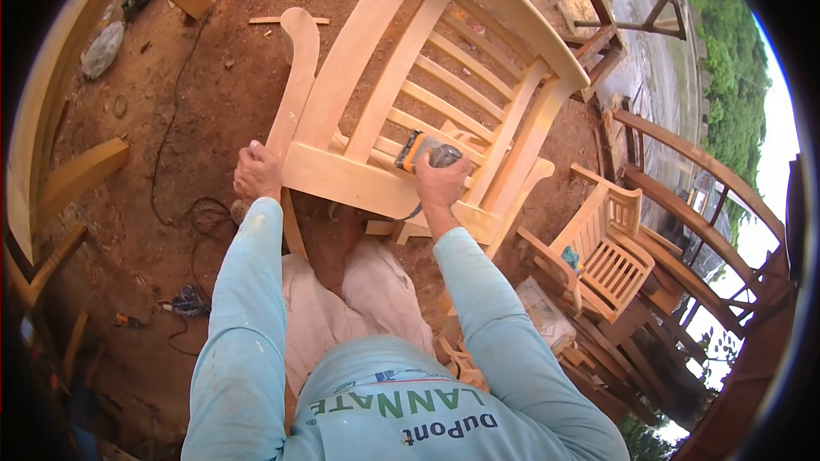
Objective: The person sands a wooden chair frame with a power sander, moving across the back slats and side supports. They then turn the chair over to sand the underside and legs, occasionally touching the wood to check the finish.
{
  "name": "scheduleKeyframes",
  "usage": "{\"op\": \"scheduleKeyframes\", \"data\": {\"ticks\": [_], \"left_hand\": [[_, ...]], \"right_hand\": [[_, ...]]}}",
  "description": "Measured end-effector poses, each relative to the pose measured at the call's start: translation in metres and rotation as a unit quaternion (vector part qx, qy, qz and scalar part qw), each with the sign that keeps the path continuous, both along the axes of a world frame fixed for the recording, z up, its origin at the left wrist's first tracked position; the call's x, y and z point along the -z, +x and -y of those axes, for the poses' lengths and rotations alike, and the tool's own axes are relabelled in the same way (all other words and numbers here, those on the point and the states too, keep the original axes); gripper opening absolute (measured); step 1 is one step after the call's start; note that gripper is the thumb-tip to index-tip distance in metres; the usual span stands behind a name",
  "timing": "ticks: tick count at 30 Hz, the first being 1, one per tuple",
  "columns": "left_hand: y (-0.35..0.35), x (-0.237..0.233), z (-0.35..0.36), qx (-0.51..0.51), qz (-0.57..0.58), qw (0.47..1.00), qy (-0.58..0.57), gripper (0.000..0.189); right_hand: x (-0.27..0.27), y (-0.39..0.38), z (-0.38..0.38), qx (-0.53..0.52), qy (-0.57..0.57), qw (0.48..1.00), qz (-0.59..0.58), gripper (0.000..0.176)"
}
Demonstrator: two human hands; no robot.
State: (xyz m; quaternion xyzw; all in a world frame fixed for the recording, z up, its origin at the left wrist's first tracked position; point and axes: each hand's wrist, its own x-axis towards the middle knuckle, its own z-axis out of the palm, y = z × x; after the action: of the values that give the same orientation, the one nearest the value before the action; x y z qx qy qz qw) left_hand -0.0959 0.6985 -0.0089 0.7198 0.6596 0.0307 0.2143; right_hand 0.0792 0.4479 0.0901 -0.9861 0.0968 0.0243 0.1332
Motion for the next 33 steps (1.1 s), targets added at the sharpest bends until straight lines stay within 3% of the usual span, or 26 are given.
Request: {"op": "scheduleKeyframes", "data": {"ticks": [3, 6, 9, 12, 16, 22, 33], "left_hand": [[-0.001, 0.002, 0.000, 0.001, -0.005, 1.000, -0.004, 0.049], [0.000, 0.001, 0.000, 0.002, -0.008, 1.000, -0.003, 0.049], [0.000, -0.001, -0.001, 0.004, -0.009, 1.000, -0.012, 0.049], [0.000, -0.002, -0.001, 0.004, -0.009, 1.000, -0.019, 0.049], [0.000, 0.000, -0.002, 0.002, -0.019, 1.000, -0.022, 0.048], [0.000, 0.000, -0.002, -0.001, -0.002, 1.000, -0.022, 0.046], [0.000, 0.001, -0.002, -0.003, -0.006, 0.999, -0.041, 0.045]], "right_hand": [[-0.002, 0.003, 0.010, 0.026, -0.007, 0.999, 0.025, 0.075], [-0.002, 0.004, 0.003, 0.027, 0.004, 0.999, -0.042, 0.081], [0.020, -0.009, -0.013, -0.077, -0.037, 0.995, 0.054, 0.081], [0.013, -0.016, -0.042, -0.049, 0.055, 0.997, 0.028, 0.081], [0.014, -0.018, -0.042, -0.087, -0.010, 0.996, 0.025, 0.089], [-0.010, -0.008, -0.010, -0.013, -0.047, 0.997, -0.060, 0.097], [-0.002, -0.021, -0.051, -0.065, -0.039, 0.995, -0.058, 0.093]]}}
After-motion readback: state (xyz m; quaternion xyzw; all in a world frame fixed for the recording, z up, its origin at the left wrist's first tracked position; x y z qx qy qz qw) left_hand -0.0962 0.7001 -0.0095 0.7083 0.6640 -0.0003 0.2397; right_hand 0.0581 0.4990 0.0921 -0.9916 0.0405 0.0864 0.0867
